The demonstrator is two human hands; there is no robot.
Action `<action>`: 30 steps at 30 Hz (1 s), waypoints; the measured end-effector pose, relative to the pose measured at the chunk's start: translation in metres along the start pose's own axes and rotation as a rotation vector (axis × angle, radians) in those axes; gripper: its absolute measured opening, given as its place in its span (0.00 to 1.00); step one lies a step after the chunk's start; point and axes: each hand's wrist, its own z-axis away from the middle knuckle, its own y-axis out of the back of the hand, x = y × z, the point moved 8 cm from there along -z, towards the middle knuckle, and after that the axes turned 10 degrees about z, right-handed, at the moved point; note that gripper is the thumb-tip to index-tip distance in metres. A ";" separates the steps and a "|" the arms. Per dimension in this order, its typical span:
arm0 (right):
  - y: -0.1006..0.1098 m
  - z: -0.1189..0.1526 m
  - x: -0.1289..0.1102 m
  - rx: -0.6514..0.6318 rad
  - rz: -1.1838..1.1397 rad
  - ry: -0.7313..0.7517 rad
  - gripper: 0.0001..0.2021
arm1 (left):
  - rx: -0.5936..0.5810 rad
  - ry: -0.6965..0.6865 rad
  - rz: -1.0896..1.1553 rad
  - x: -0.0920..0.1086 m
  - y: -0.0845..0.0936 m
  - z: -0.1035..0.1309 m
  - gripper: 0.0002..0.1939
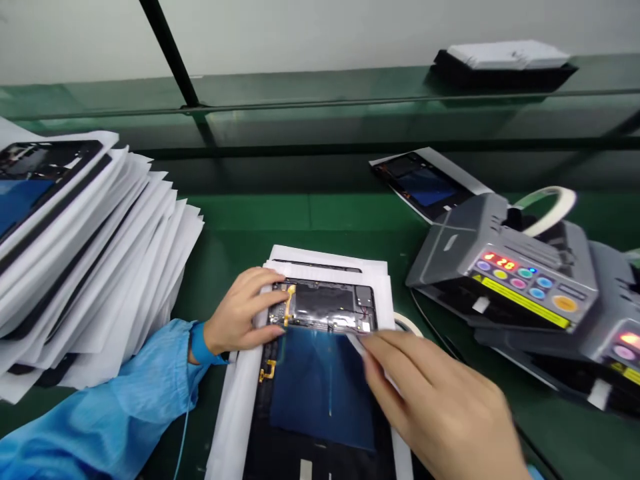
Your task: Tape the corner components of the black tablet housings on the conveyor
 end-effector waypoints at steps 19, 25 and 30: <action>-0.059 -0.092 -0.056 0.004 -0.038 0.195 0.02 | 0.060 -0.072 0.024 -0.003 -0.011 0.009 0.26; -0.055 -0.093 -0.060 0.024 -0.055 0.230 0.02 | 0.133 -0.117 -0.024 0.001 -0.006 0.008 0.25; -0.054 -0.095 -0.060 0.040 -0.016 0.224 0.02 | 0.133 -0.109 -0.021 0.001 -0.005 0.007 0.25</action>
